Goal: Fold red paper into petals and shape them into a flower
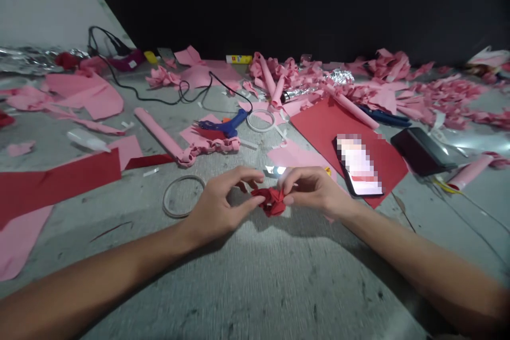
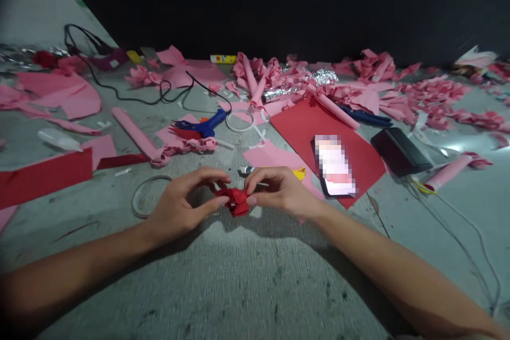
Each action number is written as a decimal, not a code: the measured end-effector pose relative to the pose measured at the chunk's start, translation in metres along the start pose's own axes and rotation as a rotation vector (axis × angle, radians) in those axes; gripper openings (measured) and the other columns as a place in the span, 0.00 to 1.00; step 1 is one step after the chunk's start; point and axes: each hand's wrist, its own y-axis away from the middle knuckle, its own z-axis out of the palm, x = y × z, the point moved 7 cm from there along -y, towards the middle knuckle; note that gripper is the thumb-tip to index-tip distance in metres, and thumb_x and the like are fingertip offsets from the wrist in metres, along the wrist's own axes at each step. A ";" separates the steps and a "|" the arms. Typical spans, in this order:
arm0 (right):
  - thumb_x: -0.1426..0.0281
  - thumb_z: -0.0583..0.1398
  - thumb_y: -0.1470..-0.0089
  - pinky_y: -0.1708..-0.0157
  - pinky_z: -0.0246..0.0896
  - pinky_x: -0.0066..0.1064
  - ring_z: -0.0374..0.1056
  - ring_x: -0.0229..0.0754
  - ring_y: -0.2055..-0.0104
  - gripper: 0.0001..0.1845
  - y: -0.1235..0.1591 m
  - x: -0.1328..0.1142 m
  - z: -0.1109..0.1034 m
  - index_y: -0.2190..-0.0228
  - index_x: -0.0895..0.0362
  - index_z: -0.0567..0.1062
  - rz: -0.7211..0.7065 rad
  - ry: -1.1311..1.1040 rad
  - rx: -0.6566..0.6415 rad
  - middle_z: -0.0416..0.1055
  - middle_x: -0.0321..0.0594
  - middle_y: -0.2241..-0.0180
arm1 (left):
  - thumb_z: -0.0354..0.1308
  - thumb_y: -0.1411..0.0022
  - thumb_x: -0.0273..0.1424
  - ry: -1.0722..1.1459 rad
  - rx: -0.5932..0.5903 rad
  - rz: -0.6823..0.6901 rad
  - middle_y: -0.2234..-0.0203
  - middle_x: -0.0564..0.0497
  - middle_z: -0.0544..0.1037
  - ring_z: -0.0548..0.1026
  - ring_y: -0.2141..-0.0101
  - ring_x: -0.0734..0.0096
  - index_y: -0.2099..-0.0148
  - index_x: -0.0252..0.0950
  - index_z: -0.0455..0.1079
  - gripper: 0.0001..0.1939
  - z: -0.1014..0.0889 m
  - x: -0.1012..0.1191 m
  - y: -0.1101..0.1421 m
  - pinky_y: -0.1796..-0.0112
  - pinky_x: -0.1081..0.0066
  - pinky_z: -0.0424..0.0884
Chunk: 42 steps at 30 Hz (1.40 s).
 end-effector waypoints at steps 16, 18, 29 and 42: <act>0.63 0.72 0.39 0.63 0.72 0.32 0.74 0.39 0.64 0.12 0.006 0.011 0.030 0.60 0.57 0.79 0.133 0.142 -0.024 0.79 0.39 0.64 | 0.64 0.28 0.21 -0.234 0.028 0.320 0.60 0.49 0.82 0.80 0.63 0.73 0.53 0.38 0.80 0.07 0.006 0.017 0.014 0.62 0.73 0.78; 0.62 0.71 0.38 0.64 0.71 0.32 0.74 0.40 0.65 0.12 0.007 0.011 0.030 0.61 0.57 0.80 0.121 0.193 0.011 0.78 0.39 0.65 | 0.64 0.28 0.21 -0.278 -0.014 0.349 0.61 0.50 0.82 0.79 0.64 0.72 0.51 0.38 0.79 0.08 0.010 0.016 0.016 0.63 0.72 0.76; 0.64 0.67 0.36 0.68 0.70 0.32 0.71 0.37 0.70 0.08 0.006 0.010 0.018 0.61 0.57 0.81 0.082 0.214 0.150 0.77 0.36 0.69 | 0.66 0.27 0.27 -0.172 -0.141 0.336 0.55 0.47 0.85 0.81 0.56 0.64 0.44 0.40 0.77 0.11 0.011 0.011 0.011 0.54 0.62 0.76; 0.65 0.70 0.39 0.65 0.76 0.31 0.75 0.38 0.64 0.08 0.005 0.007 0.006 0.62 0.56 0.82 -0.015 0.116 0.239 0.79 0.40 0.61 | 0.64 0.26 0.31 0.007 -0.051 0.039 0.45 0.44 0.82 0.80 0.43 0.60 0.40 0.42 0.77 0.14 0.000 -0.006 0.002 0.40 0.56 0.77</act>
